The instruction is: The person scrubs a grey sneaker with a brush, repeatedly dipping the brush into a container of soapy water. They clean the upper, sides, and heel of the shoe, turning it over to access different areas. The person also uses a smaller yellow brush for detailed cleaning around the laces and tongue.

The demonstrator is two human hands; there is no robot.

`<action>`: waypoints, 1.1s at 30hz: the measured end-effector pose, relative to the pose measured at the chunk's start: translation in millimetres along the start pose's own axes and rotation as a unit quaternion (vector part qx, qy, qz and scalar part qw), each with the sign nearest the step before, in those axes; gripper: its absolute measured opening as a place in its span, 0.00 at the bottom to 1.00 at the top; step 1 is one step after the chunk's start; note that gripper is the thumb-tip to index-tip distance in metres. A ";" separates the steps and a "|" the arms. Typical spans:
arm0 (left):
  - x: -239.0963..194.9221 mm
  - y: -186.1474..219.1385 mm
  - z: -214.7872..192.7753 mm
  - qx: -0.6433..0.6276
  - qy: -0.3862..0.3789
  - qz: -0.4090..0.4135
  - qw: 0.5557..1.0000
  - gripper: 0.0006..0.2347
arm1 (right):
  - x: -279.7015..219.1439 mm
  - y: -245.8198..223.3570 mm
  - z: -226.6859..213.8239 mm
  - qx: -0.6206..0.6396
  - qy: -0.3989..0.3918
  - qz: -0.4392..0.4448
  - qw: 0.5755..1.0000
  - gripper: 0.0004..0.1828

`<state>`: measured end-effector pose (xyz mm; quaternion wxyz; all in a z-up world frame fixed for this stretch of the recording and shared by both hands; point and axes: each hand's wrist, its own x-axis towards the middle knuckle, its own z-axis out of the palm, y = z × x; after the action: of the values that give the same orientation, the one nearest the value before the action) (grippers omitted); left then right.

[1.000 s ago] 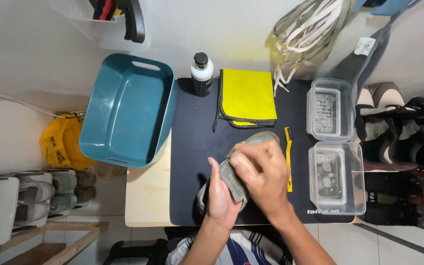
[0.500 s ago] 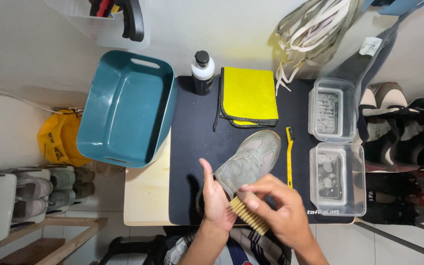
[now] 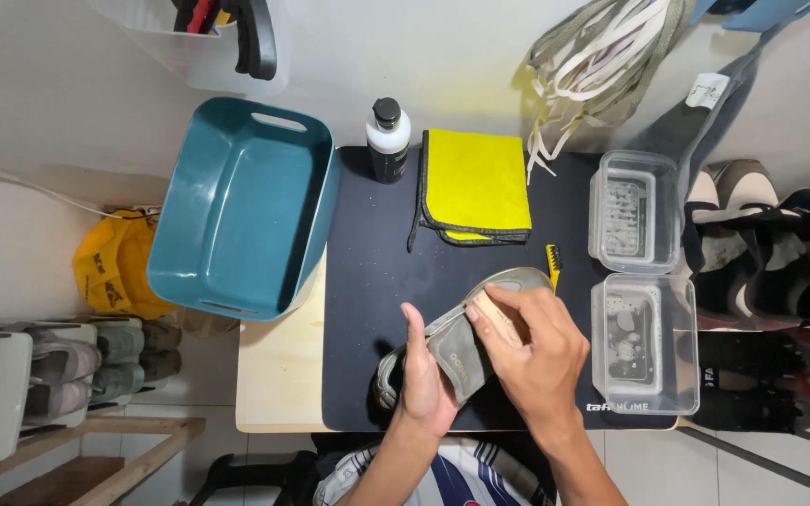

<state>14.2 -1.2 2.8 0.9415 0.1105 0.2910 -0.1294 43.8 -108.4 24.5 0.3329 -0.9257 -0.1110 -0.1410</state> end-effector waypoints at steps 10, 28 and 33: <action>4.0 0.7 -16.8 -0.011 0.016 -0.112 0.993 0.40 | -36.3 -24.6 -9.0 0.166 -0.031 -0.095 0.981 0.11; -12.5 -19.1 -31.0 0.131 -0.093 0.041 0.986 0.38 | -31.3 4.7 -15.9 0.128 0.017 -0.028 0.991 0.12; -12.7 -13.3 -43.2 0.220 -0.115 0.021 0.969 0.45 | -3.3 28.5 -36.2 0.061 0.093 -0.004 0.994 0.15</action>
<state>-22.5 0.8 -26.5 0.9238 0.3049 0.1427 -0.1822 42.5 -153.7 33.5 0.3975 -0.8860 -0.0914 -0.2205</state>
